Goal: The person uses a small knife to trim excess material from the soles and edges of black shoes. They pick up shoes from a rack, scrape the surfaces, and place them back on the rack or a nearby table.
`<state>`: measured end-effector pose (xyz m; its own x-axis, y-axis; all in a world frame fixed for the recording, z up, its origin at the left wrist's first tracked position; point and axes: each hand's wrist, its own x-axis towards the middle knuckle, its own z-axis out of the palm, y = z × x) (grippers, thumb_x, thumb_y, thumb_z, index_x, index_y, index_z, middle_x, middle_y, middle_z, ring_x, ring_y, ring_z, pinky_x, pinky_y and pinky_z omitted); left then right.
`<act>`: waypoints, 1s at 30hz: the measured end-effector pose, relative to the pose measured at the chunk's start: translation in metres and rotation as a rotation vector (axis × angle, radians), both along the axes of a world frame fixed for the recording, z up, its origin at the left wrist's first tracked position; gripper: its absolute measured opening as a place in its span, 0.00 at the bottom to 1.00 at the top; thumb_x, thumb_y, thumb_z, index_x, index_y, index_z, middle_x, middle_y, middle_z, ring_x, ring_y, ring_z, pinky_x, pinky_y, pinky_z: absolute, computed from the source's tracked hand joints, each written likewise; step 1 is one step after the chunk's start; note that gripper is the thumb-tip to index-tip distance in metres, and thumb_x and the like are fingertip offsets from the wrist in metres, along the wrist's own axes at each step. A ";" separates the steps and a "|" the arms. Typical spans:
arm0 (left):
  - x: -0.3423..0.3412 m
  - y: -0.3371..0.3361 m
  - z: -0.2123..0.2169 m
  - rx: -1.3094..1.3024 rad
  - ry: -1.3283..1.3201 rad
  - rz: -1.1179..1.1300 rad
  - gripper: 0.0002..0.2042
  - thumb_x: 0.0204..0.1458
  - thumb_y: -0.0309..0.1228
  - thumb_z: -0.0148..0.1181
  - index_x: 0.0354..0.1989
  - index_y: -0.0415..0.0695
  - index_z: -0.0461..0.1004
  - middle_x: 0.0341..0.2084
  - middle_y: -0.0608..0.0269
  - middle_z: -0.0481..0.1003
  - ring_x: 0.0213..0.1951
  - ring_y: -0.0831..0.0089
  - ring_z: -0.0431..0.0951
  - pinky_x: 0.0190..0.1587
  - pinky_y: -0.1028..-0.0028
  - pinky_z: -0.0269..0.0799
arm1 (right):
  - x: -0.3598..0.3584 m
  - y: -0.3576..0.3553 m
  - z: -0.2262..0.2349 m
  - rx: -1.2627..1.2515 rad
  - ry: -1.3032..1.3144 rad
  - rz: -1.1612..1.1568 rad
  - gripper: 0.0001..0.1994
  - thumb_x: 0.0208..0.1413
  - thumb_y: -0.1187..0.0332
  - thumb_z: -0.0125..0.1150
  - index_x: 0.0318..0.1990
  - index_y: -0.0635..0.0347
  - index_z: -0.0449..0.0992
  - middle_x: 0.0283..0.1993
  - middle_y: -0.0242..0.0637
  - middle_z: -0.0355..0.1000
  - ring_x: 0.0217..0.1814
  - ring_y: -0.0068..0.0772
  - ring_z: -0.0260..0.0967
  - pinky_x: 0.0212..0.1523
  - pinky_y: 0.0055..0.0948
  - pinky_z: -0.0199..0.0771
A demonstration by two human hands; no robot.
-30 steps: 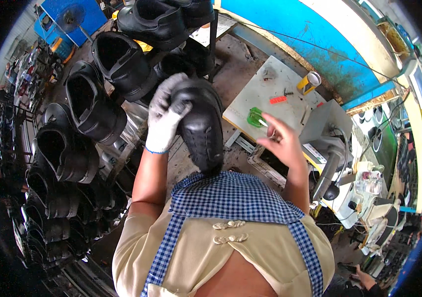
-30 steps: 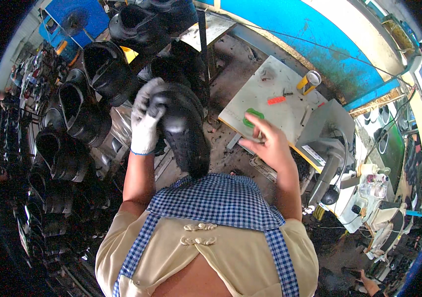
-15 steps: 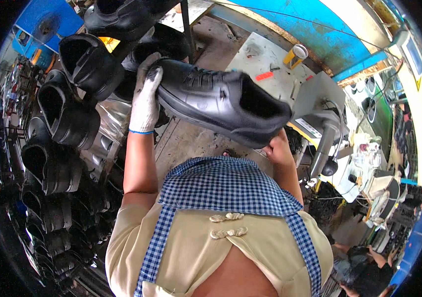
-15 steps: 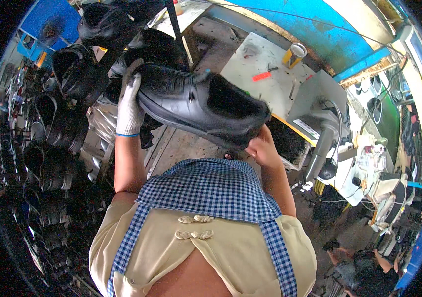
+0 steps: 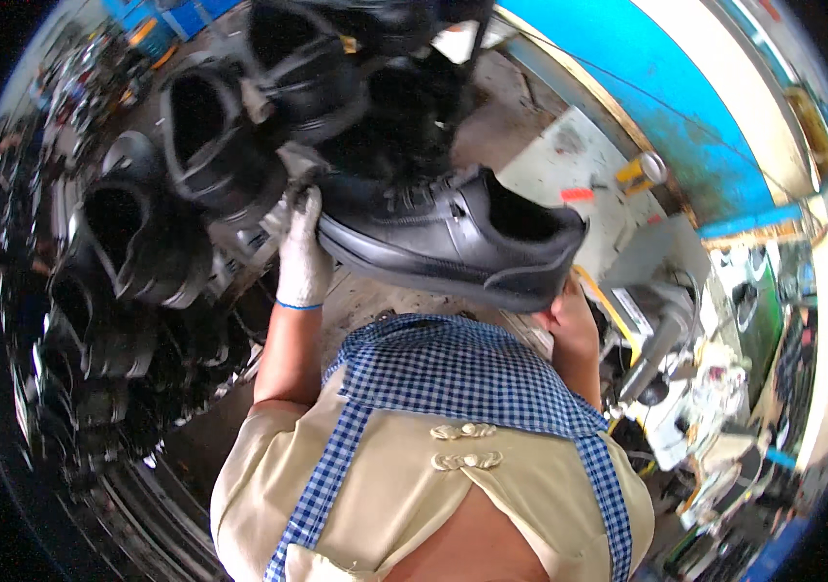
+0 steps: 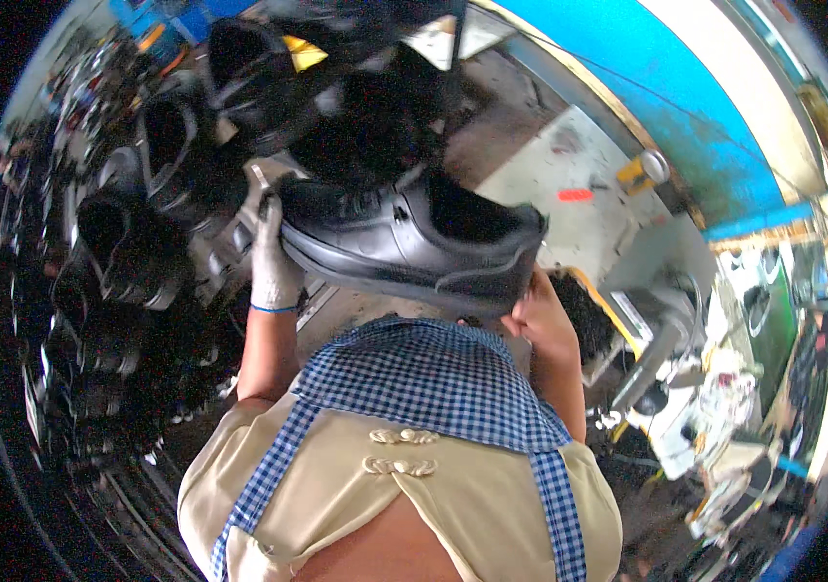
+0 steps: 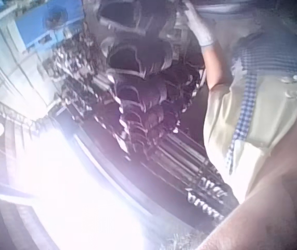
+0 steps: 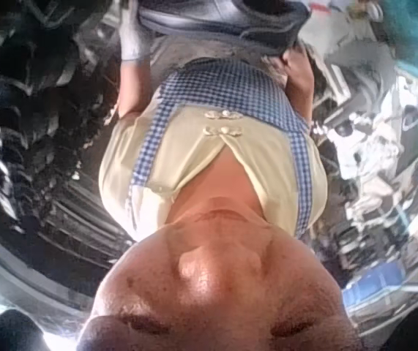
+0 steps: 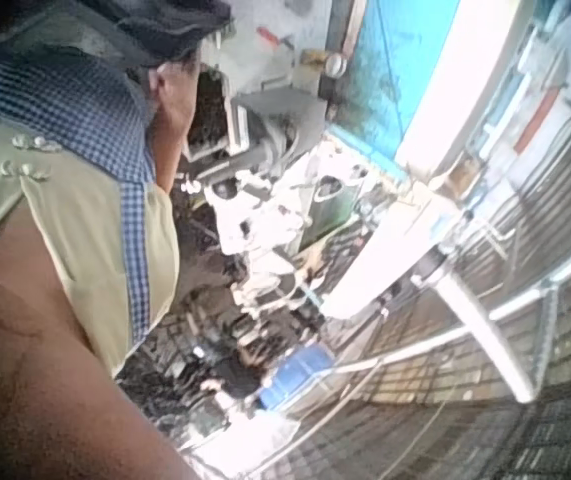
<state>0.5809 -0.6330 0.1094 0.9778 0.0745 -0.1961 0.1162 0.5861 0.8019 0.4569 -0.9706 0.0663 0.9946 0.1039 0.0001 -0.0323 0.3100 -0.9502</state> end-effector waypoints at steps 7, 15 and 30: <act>-0.038 0.060 -0.031 -0.025 0.028 0.227 0.29 0.51 0.16 0.53 0.65 0.43 0.61 0.63 0.52 0.62 0.61 0.58 0.66 0.63 0.65 0.62 | 0.037 0.083 0.032 -0.105 0.366 0.192 0.44 0.35 0.73 0.74 0.65 0.62 0.57 0.40 0.36 0.74 0.20 0.21 0.66 0.18 0.20 0.64; -0.060 0.078 -0.052 0.225 -0.013 0.237 0.29 0.56 0.20 0.54 0.68 0.43 0.56 0.60 0.59 0.66 0.60 0.69 0.66 0.62 0.68 0.64 | 0.114 0.214 -0.001 -0.154 -0.087 0.287 0.43 0.42 0.71 0.75 0.65 0.61 0.54 0.46 0.37 0.71 0.31 0.22 0.71 0.21 0.20 0.70; -0.157 0.125 -0.065 0.782 -0.028 -0.020 0.31 0.51 0.23 0.52 0.67 0.39 0.57 0.64 0.51 0.63 0.66 0.63 0.62 0.66 0.67 0.58 | 0.138 0.264 -0.084 -0.351 0.099 0.126 0.42 0.51 0.64 0.71 0.69 0.57 0.49 0.41 0.35 0.70 0.17 0.20 0.58 0.14 0.21 0.55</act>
